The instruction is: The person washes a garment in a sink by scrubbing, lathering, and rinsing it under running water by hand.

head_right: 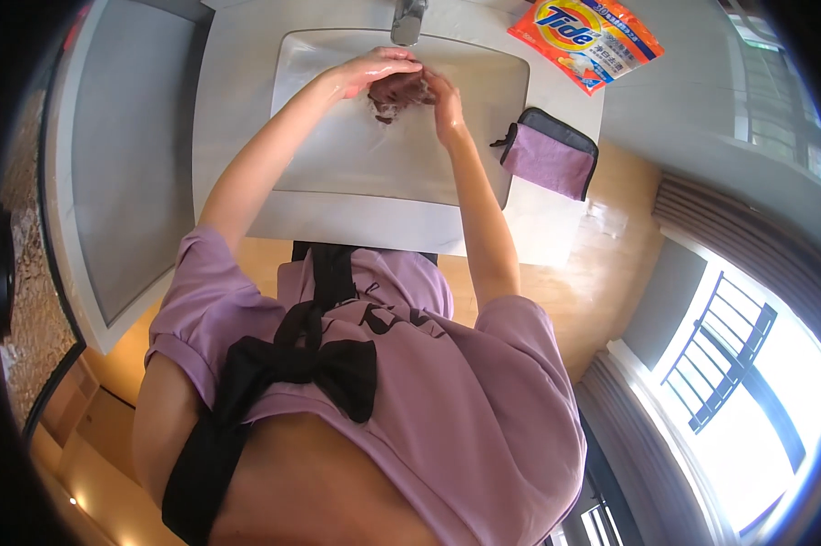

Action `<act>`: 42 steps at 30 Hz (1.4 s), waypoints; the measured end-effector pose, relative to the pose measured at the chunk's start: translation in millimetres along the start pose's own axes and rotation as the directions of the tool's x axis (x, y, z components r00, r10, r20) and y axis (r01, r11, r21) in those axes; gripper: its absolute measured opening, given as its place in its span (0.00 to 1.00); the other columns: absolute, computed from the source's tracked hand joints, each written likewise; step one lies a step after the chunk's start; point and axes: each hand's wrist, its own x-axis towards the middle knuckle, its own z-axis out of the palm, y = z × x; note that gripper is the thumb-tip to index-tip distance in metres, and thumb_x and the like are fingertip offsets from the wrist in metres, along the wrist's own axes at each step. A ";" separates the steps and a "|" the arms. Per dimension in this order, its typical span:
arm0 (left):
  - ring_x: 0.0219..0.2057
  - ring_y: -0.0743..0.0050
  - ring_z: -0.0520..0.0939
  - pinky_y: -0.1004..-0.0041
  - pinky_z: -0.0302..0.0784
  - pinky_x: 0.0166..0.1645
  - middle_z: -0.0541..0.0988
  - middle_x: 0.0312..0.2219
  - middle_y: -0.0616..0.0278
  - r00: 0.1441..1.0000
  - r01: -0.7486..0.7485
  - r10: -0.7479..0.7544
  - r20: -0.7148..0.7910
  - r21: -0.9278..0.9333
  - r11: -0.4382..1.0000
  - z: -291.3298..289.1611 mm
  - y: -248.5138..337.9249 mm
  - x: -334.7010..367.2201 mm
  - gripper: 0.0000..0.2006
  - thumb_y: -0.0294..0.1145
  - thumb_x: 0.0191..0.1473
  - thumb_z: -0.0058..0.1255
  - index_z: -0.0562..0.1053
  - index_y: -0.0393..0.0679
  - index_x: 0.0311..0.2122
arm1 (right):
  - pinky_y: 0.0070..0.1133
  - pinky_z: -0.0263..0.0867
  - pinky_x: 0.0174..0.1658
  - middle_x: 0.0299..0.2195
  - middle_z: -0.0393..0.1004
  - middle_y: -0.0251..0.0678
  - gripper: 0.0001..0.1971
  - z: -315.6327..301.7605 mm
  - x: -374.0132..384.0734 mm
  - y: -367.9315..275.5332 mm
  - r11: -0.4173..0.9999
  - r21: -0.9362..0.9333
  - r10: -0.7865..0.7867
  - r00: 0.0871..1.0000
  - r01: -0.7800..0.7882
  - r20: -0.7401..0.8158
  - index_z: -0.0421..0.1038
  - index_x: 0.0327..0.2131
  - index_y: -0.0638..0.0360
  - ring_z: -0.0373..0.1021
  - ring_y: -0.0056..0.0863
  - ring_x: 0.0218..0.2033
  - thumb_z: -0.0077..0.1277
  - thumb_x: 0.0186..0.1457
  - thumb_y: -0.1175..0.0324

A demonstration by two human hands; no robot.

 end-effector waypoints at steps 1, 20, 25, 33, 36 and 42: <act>0.32 0.84 0.70 0.80 0.63 0.37 0.71 0.29 0.71 1.000 0.006 -0.006 -0.011 0.003 1.000 -0.9 2.0 -6.9 0.13 0.43 0.46 0.48 0.69 0.45 0.32 | 0.16 0.58 0.35 0.32 0.69 0.31 0.08 5.0 0.0 6.2 0.997 0.045 0.054 0.996 -0.057 0.070 0.68 0.32 0.61 0.61 0.20 0.35 0.41 0.46 0.72; 0.31 0.68 0.73 0.69 0.70 0.35 0.72 0.30 0.58 0.997 -0.019 0.077 -0.003 -0.977 0.213 7.7 -113.4 14.0 0.13 0.39 0.51 0.35 0.66 0.39 0.34 | 0.25 0.64 0.26 0.15 0.69 0.47 0.09 85.2 -7.0 49.6 0.456 -0.775 -0.549 0.824 0.437 0.141 0.72 0.18 0.62 0.67 0.37 0.17 0.50 0.36 0.66; 0.24 0.74 0.73 0.73 0.69 0.25 0.71 0.26 0.62 0.880 -0.077 -0.371 -0.295 -0.861 0.503 50.2 -69.2 7.2 0.10 0.38 0.50 0.37 0.65 0.42 0.29 | 0.32 0.62 0.28 0.14 0.66 0.49 0.12 56.4 23.5 18.2 0.574 -0.812 -0.234 0.930 -0.105 -0.285 0.70 0.13 0.63 0.66 0.45 0.19 0.49 0.37 0.63; 0.25 0.74 0.70 0.75 0.68 0.28 0.68 0.23 0.63 0.820 -0.227 -0.325 -0.472 -0.788 0.572 61.6 -69.0 22.9 0.11 0.38 0.50 0.34 0.64 0.41 0.29 | 0.32 0.60 0.23 0.12 0.65 0.48 0.12 47.6 30.1 -4.1 0.614 -0.789 -0.331 0.902 -0.016 -0.276 0.67 0.11 0.63 0.64 0.44 0.15 0.48 0.36 0.64; 0.22 0.76 0.69 0.76 0.66 0.23 0.66 0.19 0.66 0.930 -0.282 0.366 -0.026 -0.690 0.667 21.5 -116.5 28.9 0.09 0.36 0.49 0.34 0.63 0.44 0.23 | 0.32 0.61 0.23 0.12 0.65 0.48 0.12 62.2 27.0 -5.8 0.575 -0.818 -0.355 0.905 0.014 -0.233 0.68 0.11 0.63 0.64 0.45 0.16 0.47 0.37 0.64; 0.15 0.77 0.66 0.77 0.60 0.18 0.66 0.15 0.67 0.951 -0.281 0.123 -0.283 -0.631 0.723 39.4 -69.3 14.9 0.12 0.39 0.50 0.36 0.61 0.48 0.18 | 0.30 0.63 0.26 0.14 0.66 0.49 0.10 68.6 0.7 3.9 0.533 -0.839 -0.443 0.880 0.109 -0.168 0.69 0.13 0.62 0.66 0.46 0.18 0.45 0.37 0.65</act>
